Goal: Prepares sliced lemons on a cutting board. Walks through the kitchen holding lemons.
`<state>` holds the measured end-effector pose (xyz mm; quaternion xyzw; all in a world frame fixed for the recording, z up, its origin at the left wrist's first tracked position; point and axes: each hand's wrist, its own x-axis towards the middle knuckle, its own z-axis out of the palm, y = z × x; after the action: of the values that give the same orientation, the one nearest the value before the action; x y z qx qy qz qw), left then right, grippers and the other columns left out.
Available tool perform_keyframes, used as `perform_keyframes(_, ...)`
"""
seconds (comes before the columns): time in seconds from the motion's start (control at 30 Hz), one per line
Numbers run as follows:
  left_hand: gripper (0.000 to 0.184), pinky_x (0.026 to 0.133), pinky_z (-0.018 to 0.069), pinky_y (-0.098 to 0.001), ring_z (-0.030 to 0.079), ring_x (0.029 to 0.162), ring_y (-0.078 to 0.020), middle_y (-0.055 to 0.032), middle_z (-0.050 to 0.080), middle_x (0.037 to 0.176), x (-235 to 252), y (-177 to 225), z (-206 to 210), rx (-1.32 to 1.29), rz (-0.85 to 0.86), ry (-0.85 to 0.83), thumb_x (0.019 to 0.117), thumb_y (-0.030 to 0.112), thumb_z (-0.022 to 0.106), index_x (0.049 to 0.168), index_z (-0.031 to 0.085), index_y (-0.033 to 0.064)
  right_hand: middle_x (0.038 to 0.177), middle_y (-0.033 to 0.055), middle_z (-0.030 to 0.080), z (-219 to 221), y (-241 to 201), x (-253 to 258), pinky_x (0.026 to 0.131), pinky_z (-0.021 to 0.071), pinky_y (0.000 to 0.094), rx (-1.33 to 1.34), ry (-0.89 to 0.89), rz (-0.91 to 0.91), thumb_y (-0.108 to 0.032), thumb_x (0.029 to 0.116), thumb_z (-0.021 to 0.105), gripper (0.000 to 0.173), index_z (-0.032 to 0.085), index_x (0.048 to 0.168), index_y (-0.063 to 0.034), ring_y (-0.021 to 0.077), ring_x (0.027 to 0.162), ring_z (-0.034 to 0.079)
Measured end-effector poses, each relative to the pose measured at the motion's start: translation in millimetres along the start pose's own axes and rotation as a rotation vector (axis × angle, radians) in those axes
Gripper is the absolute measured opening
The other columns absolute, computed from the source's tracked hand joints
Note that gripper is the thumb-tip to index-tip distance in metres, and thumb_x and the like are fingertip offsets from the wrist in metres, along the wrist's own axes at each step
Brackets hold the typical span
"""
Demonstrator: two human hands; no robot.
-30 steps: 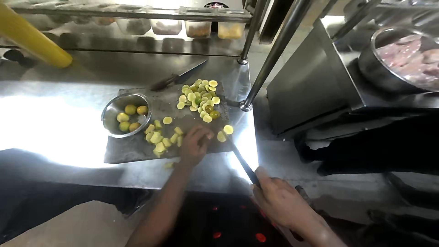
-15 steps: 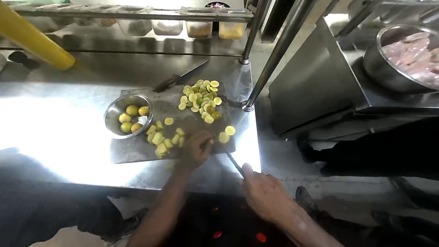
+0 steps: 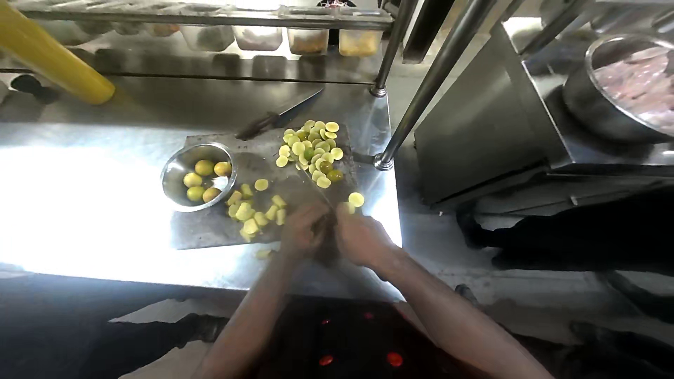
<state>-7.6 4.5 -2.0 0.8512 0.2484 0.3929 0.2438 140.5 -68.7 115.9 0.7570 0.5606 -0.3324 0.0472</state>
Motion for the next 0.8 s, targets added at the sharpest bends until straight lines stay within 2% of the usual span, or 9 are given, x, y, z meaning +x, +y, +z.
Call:
perform_keyframes(0.13, 0.015, 0.09, 0.0594, -0.0341, 0.071, 0.1, -0.0169, -0.0087, 0.073, 0.105, -2, 1, 3, 0.027, 0.002, 0.025, 0.0938, 0.013, 0.064, 0.101, 0.074, 0.0057, 0.094, 0.0113, 0.067, 5, 11, -12, 0.073, 0.0579, 0.0508, -0.002, -0.118, 0.019, -0.027, 0.1033, 0.054, 0.032, 0.045, 0.131, -0.0128, 0.0316, 0.086, 0.071)
perform_keyframes(0.23, 0.014, 0.086, 0.0599, -0.0324, 0.07, 0.095, -0.0146, -0.0062, 0.073, 0.101, 0, 2, 2, 0.031, -0.006, 0.032, 0.0963, 0.016, 0.063, 0.099, 0.074, 0.0074, 0.099, 0.0166, 0.067, 17, 42, -55, 0.079, 0.0564, 0.0568, -0.011, -0.299, 0.071, -0.031, 0.1075, 0.045, 0.034, 0.043, 0.136, -0.0113, 0.0377, 0.094, 0.07)
perform_keyframes(0.33, 0.016, 0.082, 0.0607, -0.0319, 0.07, 0.092, -0.0142, -0.0074, 0.072, 0.102, -1, 4, 2, 0.031, -0.051, 0.044, 0.0963, 0.017, 0.063, 0.101, 0.074, 0.0064, 0.097, 0.0202, 0.068, 38, 68, -94, 0.078, 0.0562, 0.0582, -0.021, -0.327, 0.126, -0.034, 0.1071, 0.045, 0.038, 0.043, 0.136, -0.0085, 0.0415, 0.093, 0.071)
perform_keyframes(0.43, 0.017, 0.074, 0.061, -0.0307, 0.069, 0.08, -0.0116, -0.0072, 0.072, 0.099, 4, 9, -4, -0.009, -0.179, 0.075, 0.0963, 0.017, 0.064, 0.104, 0.072, 0.0035, 0.105, 0.0242, 0.07, 49, 74, -108, 0.083, 0.0552, 0.0603, -0.012, -0.353, 0.2, -0.035, 0.1083, 0.045, 0.043, 0.042, 0.142, -0.0083, 0.0448, 0.1, 0.07)
perform_keyframes(0.53, 0.02, 0.073, 0.0626, -0.0399, 0.071, 0.078, -0.0183, -0.0114, 0.073, 0.097, 17, 20, -35, 0.096, -0.365, 0.073, 0.0966, 0.016, 0.062, 0.108, 0.07, 0.001, 0.102, 0.0245, 0.069, 51, 83, -113, 0.081, 0.055, 0.0608, 0.04, -0.322, 0.143, -0.035, 0.1075, 0.048, 0.042, 0.044, 0.139, -0.0082, 0.0454, 0.098, 0.07)
perform_keyframes(0.6, 0.022, 0.077, 0.0601, -0.0517, 0.071, 0.084, -0.0291, -0.0166, 0.072, 0.101, 36, 32, -66, 0.29, -0.527, -0.046, 0.0977, 0.017, 0.064, 0.112, 0.069, 0.0008, 0.095, 0.0216, 0.068, 54, 94, -116, 0.079, 0.0549, 0.0605, 0.13, -0.284, 0.061, -0.039, 0.1065, 0.049, 0.041, 0.047, 0.135, -0.0091, 0.0435, 0.093, 0.07)
perform_keyframes(0.67, 0.024, 0.085, 0.0546, -0.0591, 0.068, 0.1, -0.0364, -0.017, 0.07, 0.112, 53, 35, -80, 0.499, -0.66, -0.192, 0.0976, 0.022, 0.065, 0.115, 0.071, 0.0064, 0.089, 0.017, 0.065, 58, 103, -121, 0.075, 0.0549, 0.0575, 0.237, -0.227, 0.015, -0.042, 0.1052, 0.049, 0.041, 0.048, 0.131, -0.0112, 0.0389, 0.086, 0.069)
perform_keyframes(0.73, 0.029, 0.098, 0.0494, -0.0618, 0.059, 0.121, -0.0415, -0.0178, 0.064, 0.13, 57, 37, -77, 0.608, -0.615, -0.293, 0.0964, 0.024, 0.067, 0.121, 0.071, 0.0103, 0.085, 0.015, 0.065, 64, 109, -127, 0.072, 0.055, 0.0559, 0.335, -0.135, -0.009, -0.043, 0.1034, 0.051, 0.041, 0.05, 0.129, -0.0103, 0.0362, 0.081, 0.069)
perform_keyframes(0.8, 0.032, 0.104, 0.0487, -0.0579, 0.057, 0.128, -0.0375, -0.0157, 0.061, 0.137, 56, 40, -60, 0.547, -0.481, -0.397, 0.0978, 0.025, 0.064, 0.127, 0.07, 0.0131, 0.083, 0.0128, 0.066, 68, 115, -128, 0.07, 0.0563, 0.0542, 0.382, -0.059, -0.005, -0.044, 0.1025, 0.052, 0.043, 0.051, 0.13, -0.0107, 0.0331, 0.077, 0.069)
